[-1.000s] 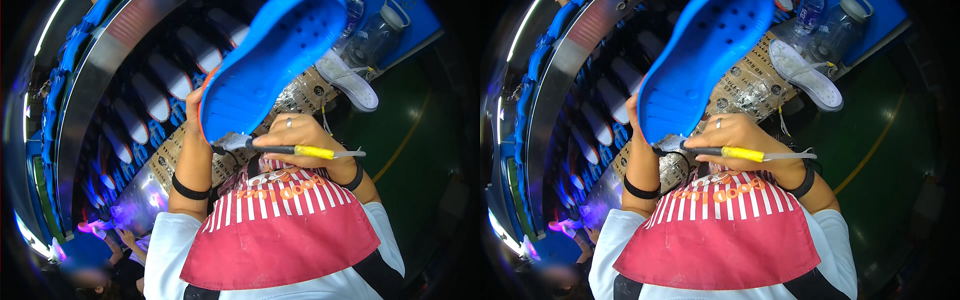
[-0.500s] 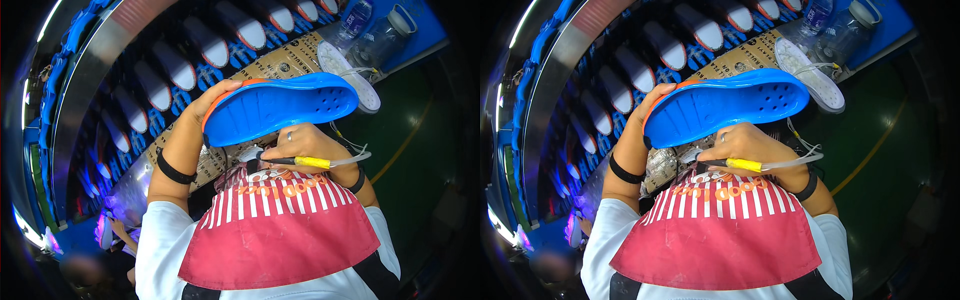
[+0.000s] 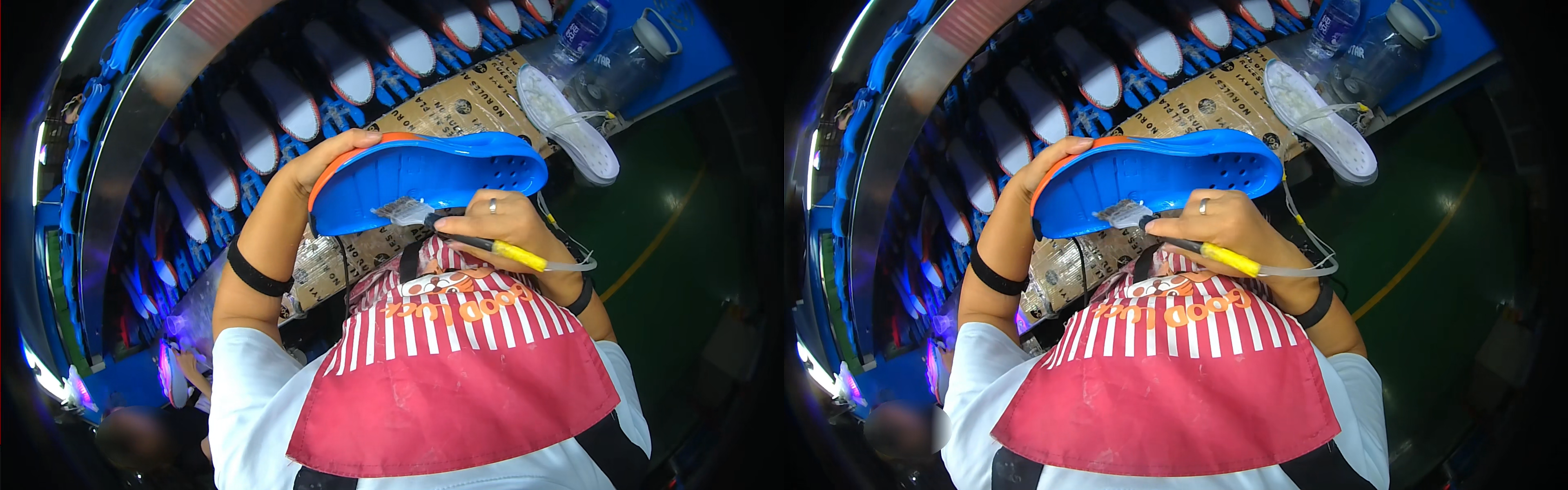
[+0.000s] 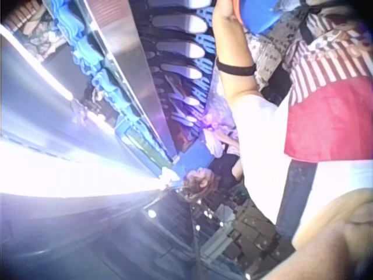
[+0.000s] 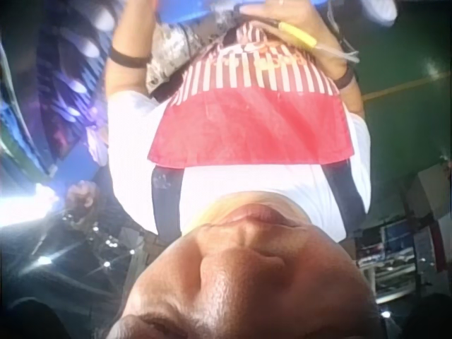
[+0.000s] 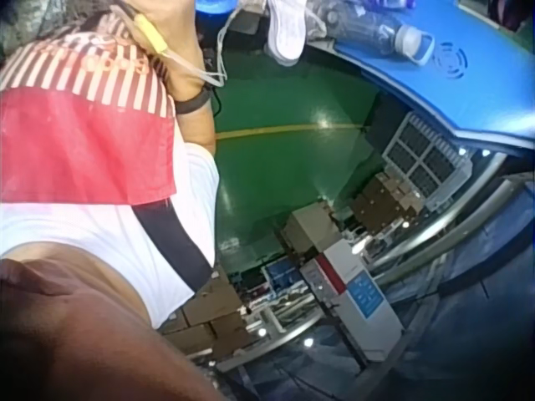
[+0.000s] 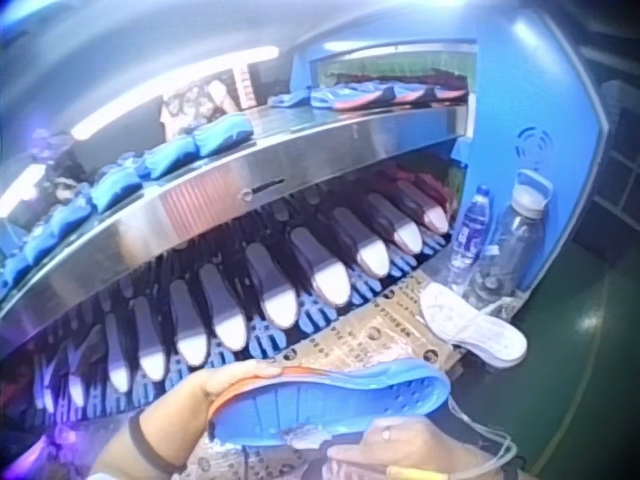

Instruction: Manually applying adhesive to the surface of shoe soles using a specialized brush-tipped applicator.

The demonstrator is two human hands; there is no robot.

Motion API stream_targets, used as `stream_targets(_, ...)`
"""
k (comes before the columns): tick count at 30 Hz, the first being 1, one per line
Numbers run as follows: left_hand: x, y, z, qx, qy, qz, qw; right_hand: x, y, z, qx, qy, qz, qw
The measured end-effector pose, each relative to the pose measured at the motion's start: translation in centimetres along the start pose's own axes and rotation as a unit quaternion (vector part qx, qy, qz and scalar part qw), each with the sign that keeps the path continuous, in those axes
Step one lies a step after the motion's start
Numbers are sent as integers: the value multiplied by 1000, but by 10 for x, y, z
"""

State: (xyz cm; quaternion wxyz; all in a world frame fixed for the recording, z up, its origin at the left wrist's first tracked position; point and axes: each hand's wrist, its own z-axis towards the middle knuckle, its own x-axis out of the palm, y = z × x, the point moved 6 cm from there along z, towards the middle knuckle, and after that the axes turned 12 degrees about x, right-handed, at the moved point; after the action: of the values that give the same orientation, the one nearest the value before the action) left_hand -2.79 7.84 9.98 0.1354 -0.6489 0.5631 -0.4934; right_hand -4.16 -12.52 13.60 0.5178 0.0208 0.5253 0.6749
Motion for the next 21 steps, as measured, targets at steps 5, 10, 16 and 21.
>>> stream_targets(5,1,-3,-5,51,-25,55,997,7,-1,-6,15,63,24,998)
stream_targets(10,-1,34,3,97,-28,-45,994,-9,-13,6,182,1,171,968)
stream_targets(16,-13,51,13,126,-70,-65,987,-23,-58,-13,305,-151,206,918)
stream_targets(21,-23,56,20,131,-71,-74,986,-46,-74,-21,328,-285,105,894)
